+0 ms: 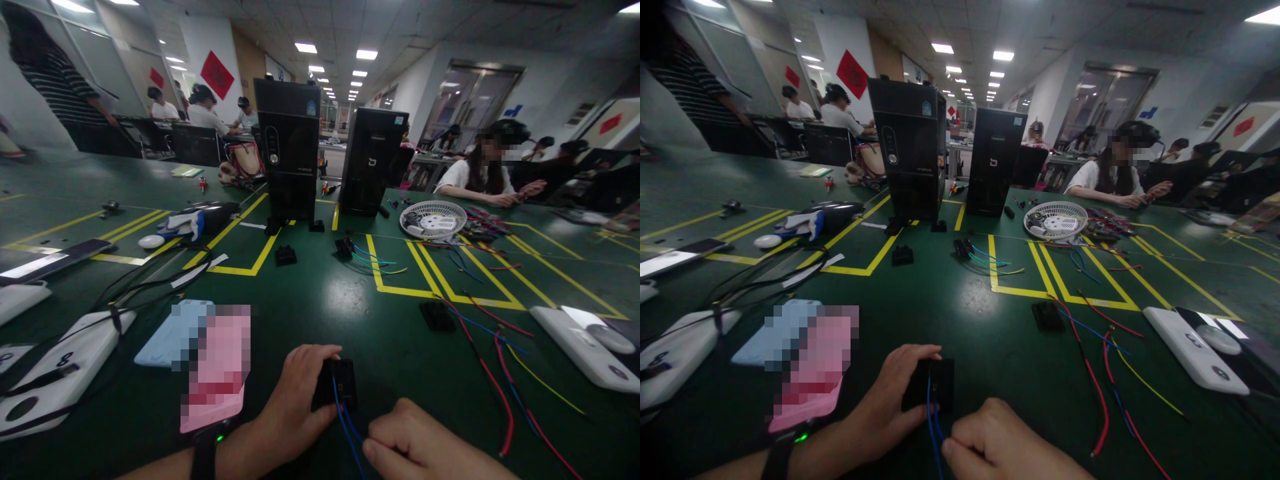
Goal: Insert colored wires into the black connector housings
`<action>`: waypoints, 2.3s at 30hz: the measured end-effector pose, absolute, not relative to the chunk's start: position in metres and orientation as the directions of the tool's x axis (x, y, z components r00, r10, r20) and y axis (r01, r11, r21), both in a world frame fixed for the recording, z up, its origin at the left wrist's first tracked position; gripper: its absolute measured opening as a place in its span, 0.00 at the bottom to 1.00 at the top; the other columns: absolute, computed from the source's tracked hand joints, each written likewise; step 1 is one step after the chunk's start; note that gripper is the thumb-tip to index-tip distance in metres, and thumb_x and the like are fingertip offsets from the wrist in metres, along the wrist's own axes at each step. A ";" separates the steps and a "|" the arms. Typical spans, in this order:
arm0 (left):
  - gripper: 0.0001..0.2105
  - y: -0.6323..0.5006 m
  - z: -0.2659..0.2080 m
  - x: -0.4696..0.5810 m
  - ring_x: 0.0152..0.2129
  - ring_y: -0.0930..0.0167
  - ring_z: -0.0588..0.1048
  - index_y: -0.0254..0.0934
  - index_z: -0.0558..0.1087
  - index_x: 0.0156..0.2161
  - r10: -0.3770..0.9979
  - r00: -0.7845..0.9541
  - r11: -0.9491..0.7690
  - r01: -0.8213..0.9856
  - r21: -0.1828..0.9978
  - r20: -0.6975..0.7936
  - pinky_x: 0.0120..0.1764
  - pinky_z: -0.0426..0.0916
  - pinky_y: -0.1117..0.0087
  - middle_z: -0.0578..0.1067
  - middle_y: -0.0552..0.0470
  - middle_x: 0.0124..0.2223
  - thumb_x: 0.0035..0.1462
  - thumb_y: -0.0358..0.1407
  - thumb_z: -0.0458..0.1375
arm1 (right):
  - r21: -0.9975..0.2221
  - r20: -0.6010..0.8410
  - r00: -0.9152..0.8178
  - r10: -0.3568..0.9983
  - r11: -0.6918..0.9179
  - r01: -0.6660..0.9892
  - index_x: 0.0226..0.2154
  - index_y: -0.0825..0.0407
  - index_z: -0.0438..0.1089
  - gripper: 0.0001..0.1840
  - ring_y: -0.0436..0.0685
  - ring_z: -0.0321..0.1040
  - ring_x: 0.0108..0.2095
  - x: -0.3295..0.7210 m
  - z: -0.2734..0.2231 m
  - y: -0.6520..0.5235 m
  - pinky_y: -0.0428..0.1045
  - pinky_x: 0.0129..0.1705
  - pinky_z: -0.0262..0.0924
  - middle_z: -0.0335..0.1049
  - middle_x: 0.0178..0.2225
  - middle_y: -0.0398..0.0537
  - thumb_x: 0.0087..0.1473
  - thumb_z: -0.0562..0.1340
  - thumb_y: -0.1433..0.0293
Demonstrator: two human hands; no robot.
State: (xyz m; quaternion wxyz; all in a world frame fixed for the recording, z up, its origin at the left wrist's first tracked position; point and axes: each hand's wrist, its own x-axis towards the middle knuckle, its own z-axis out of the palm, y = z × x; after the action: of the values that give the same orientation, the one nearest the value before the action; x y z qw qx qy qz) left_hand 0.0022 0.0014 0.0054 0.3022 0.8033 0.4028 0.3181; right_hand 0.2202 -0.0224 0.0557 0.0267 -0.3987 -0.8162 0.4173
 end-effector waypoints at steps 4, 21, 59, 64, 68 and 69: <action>0.34 0.001 0.004 0.002 0.49 0.59 0.66 0.47 0.54 0.58 0.840 0.467 -0.497 0.461 0.735 0.276 0.52 0.58 0.53 0.68 0.49 0.51 0.50 0.26 0.64 | -0.734 -0.273 -0.747 0.606 0.370 0.569 0.16 0.53 0.50 0.21 0.43 0.43 0.17 0.223 0.052 -0.020 0.43 0.22 0.40 0.42 0.15 0.33 0.59 0.54 0.70; 0.32 0.001 0.004 0.002 0.49 0.57 0.67 0.45 0.57 0.58 0.844 0.465 -0.494 0.475 0.729 0.269 0.52 0.59 0.51 0.70 0.47 0.51 0.49 0.27 0.61 | -0.687 -0.288 -0.759 0.584 0.426 0.588 0.17 0.53 0.51 0.20 0.43 0.44 0.17 0.225 0.052 -0.018 0.43 0.21 0.39 0.45 0.16 0.33 0.56 0.56 0.72; 0.35 0.003 0.001 0.002 0.49 0.57 0.66 0.48 0.53 0.58 0.839 0.480 -0.495 0.481 0.724 0.255 0.51 0.58 0.51 0.67 0.49 0.51 0.49 0.27 0.64 | -0.811 -0.143 -0.736 0.662 0.348 0.471 0.16 0.51 0.48 0.21 0.43 0.41 0.15 0.227 0.050 -0.013 0.42 0.18 0.38 0.40 0.14 0.32 0.57 0.54 0.71; 0.36 0.004 0.002 0.004 0.49 0.58 0.66 0.48 0.53 0.58 0.845 0.466 -0.492 0.483 0.725 0.263 0.52 0.58 0.51 0.67 0.49 0.51 0.48 0.24 0.63 | -0.638 -0.233 -0.763 0.602 0.497 0.588 0.17 0.52 0.50 0.19 0.44 0.40 0.17 0.222 0.048 -0.017 0.43 0.20 0.37 0.41 0.16 0.33 0.51 0.58 0.74; 0.34 0.004 0.002 0.004 0.49 0.57 0.66 0.47 0.54 0.57 0.851 0.458 -0.484 0.490 0.725 0.258 0.51 0.58 0.52 0.68 0.49 0.51 0.48 0.25 0.63 | -0.614 -0.274 -0.750 0.602 0.491 0.618 0.17 0.52 0.50 0.19 0.44 0.39 0.17 0.220 0.050 -0.019 0.43 0.20 0.37 0.41 0.16 0.33 0.52 0.59 0.74; 0.34 0.004 0.001 0.003 0.48 0.58 0.66 0.47 0.54 0.57 0.850 0.457 -0.485 0.488 0.726 0.261 0.51 0.58 0.52 0.68 0.49 0.51 0.49 0.26 0.63 | -0.640 -0.260 -0.759 0.597 0.482 0.599 0.17 0.52 0.49 0.19 0.44 0.40 0.16 0.220 0.050 -0.019 0.43 0.20 0.37 0.41 0.16 0.33 0.53 0.58 0.74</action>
State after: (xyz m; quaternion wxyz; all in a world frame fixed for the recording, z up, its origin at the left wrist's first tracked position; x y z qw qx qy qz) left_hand 0.0034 0.0039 0.0013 0.2895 0.8029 0.4167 0.3129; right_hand 0.2201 -0.0194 0.0504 -0.0012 -0.3473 -0.8608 0.3719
